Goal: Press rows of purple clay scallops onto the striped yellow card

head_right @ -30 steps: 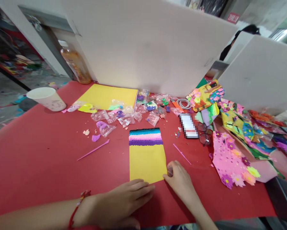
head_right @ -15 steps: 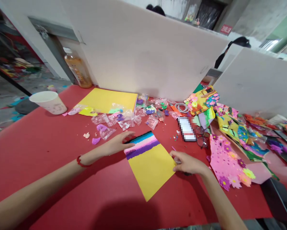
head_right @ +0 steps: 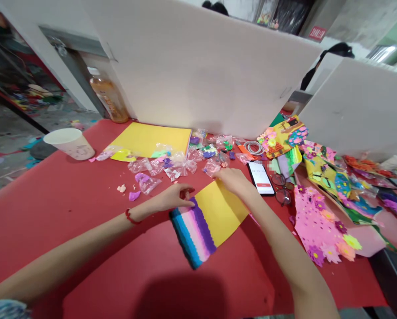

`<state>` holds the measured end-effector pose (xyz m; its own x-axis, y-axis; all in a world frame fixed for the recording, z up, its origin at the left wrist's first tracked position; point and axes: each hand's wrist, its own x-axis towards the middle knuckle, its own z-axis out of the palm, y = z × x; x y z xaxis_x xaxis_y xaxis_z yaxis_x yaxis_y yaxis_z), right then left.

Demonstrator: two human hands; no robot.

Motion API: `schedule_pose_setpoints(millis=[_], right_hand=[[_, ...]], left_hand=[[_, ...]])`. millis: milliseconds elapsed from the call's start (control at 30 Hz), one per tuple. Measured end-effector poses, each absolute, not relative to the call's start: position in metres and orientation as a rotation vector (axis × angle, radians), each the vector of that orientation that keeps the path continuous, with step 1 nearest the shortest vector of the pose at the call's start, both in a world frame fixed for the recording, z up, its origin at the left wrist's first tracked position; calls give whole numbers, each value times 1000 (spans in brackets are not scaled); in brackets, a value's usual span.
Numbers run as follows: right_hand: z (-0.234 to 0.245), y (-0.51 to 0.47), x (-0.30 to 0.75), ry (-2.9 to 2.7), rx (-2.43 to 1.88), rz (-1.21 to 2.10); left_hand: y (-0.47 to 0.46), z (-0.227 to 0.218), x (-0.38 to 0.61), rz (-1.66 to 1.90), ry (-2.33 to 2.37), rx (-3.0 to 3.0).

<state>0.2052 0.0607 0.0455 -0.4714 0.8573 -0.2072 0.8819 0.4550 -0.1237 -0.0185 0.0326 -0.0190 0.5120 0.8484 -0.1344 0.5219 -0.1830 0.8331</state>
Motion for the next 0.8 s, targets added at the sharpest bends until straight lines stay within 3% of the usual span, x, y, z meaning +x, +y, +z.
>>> schedule_pose_setpoints(millis=[167,400,533,633,733,800], right_hand=[[44,71,181,2807,1540,-274],[50,66,168,3157,1605,-596],[36,53,192,2910,1828,-733],[20,33,207,2791,1705,-748],[5,11,205,2774,1662,-680],[-2,2,197,2765,1610,-590]], left_hand=[[33,-23,-18,458,1081,1812],[24,-15,-19,428,997,1693],[14,-10,-43,246,1015,1670],[6,-1,-59,1,1145,1895],[-5,6,-53,53,1539,2301],[-13,2,-37,93,1403,2499]])
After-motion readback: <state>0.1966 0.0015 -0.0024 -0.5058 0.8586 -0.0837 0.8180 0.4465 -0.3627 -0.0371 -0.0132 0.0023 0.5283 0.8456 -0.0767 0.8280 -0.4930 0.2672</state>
